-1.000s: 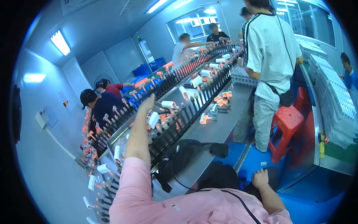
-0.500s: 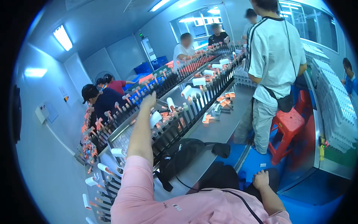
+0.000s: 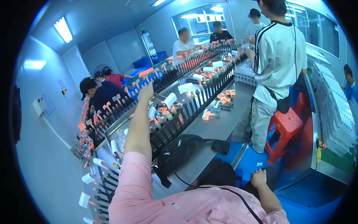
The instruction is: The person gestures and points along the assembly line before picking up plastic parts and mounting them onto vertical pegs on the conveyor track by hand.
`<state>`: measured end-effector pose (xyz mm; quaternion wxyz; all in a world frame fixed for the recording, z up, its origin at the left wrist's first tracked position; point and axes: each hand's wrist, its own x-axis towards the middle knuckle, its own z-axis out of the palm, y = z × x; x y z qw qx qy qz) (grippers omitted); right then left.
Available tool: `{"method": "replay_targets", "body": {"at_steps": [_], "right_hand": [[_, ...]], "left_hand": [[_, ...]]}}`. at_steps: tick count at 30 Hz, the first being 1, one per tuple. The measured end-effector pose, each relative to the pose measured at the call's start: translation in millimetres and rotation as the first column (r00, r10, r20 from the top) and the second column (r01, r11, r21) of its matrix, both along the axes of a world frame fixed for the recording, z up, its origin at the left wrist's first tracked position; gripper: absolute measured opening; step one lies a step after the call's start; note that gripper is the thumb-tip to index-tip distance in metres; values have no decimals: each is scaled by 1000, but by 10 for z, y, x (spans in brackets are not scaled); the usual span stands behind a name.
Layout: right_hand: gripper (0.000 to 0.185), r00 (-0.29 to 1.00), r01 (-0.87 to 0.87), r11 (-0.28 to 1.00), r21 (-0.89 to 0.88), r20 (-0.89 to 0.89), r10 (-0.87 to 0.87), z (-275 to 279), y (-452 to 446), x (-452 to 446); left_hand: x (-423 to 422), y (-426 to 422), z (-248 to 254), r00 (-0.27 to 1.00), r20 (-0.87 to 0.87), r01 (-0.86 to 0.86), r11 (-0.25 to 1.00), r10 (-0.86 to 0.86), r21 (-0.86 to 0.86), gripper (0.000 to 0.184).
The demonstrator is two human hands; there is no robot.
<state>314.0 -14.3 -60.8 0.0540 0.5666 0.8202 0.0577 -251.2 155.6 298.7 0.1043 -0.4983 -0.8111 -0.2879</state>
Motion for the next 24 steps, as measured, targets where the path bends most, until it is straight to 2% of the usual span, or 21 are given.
{"method": "replay_targets", "body": {"at_steps": [1,2,4,5,6,8,11,12,15,17,18,19,20,21,24], "right_hand": [[21,1000,-3,1000,3,2,3,7,14,3],[21,1000,-6,1000,0,-2,6,-1,-2,-25],[21,1000,2,1000,1,-8,-2,4,-8,-43],[21,1000,8,1000,-1,-9,-8,9,-12,-42],[21,1000,16,1000,-3,-10,-16,12,-31,-34],[21,1000,16,1000,2,-19,-16,12,-57,-25],[21,1000,-1,1000,13,-23,1,-25,-77,31],[22,1000,-9,1000,18,-27,9,-41,-46,33],[21,1000,-29,999,14,-11,29,-36,-24,7],[21,1000,-26,1000,1,-4,26,-45,-8,-2],[21,1000,-25,1000,0,-6,25,-59,0,0],[21,1000,-25,1000,0,-12,25,-67,11,-16],[22,1000,-18,1000,-8,-5,18,-51,9,-24],[22,1000,-12,1000,-16,1,12,-19,5,-42],[21,1000,-24,999,-24,10,24,-25,-12,-32]], "left_hand": [[68,-70,142,992,-106,73,996,-67,51,56],[174,-134,239,989,-105,108,993,-103,47,53],[236,-19,141,996,7,90,994,-89,-56,46],[314,-39,-17,984,-80,159,986,-162,-45,48],[190,147,-450,954,-205,219,975,-220,-28,58],[107,221,-537,996,25,85,949,-81,-304,67],[239,-140,-33,994,72,-51,947,77,-317,68],[193,-81,56,992,111,-37,975,63,-221,67],[-41,236,-2,985,-69,157,988,-157,2,69],[285,90,84,969,-78,246,955,-236,167,72],[89,309,-171,947,-165,289,954,-274,73,64],[336,74,-159,989,-35,142,983,-147,-114,62],[603,-180,-133,998,70,12,950,10,-311,61],[300,38,-331,996,86,-4,960,29,-281,67],[-262,259,-393,959,-139,193,930,-245,-311,72]]}}
